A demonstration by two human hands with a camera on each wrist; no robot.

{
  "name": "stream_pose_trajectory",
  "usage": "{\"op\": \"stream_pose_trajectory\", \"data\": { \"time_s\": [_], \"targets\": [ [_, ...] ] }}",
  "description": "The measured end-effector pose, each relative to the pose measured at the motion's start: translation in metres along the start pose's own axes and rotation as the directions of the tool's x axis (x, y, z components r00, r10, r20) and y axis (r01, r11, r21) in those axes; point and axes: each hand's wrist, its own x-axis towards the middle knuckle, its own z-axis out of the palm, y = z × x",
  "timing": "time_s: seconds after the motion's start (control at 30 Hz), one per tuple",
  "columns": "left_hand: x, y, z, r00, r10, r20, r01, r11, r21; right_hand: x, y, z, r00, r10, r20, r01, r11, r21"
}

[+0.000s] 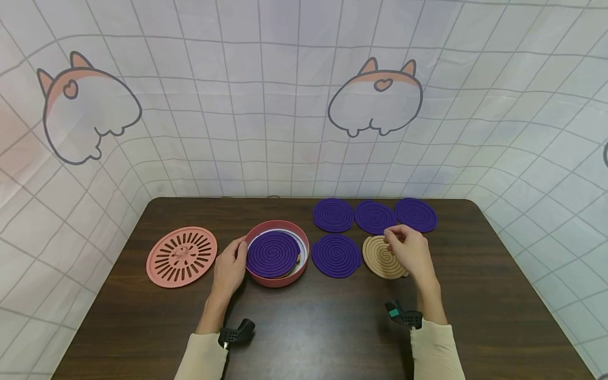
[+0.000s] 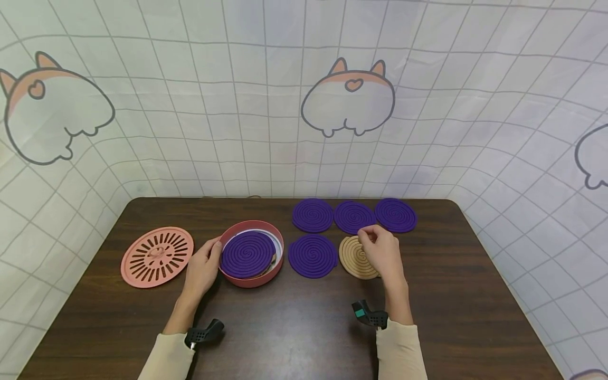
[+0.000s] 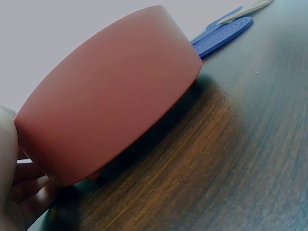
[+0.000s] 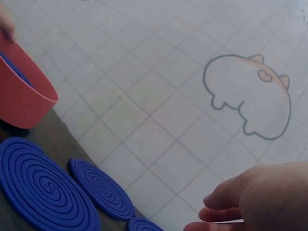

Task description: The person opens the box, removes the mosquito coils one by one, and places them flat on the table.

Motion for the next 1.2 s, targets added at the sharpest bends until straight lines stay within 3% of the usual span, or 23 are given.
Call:
{"op": "stream_pose_trajectory", "data": {
  "time_s": [1.2],
  "targets": [
    [0.0002, -0.0001, -0.0002, 1.0, 0.006, 0.007, -0.006, 1.0, 0.002, -0.0013, -0.0032, 0.0035, 1.0, -0.001, 0.031, 0.001, 1.0, -0.01]
  ]
}}
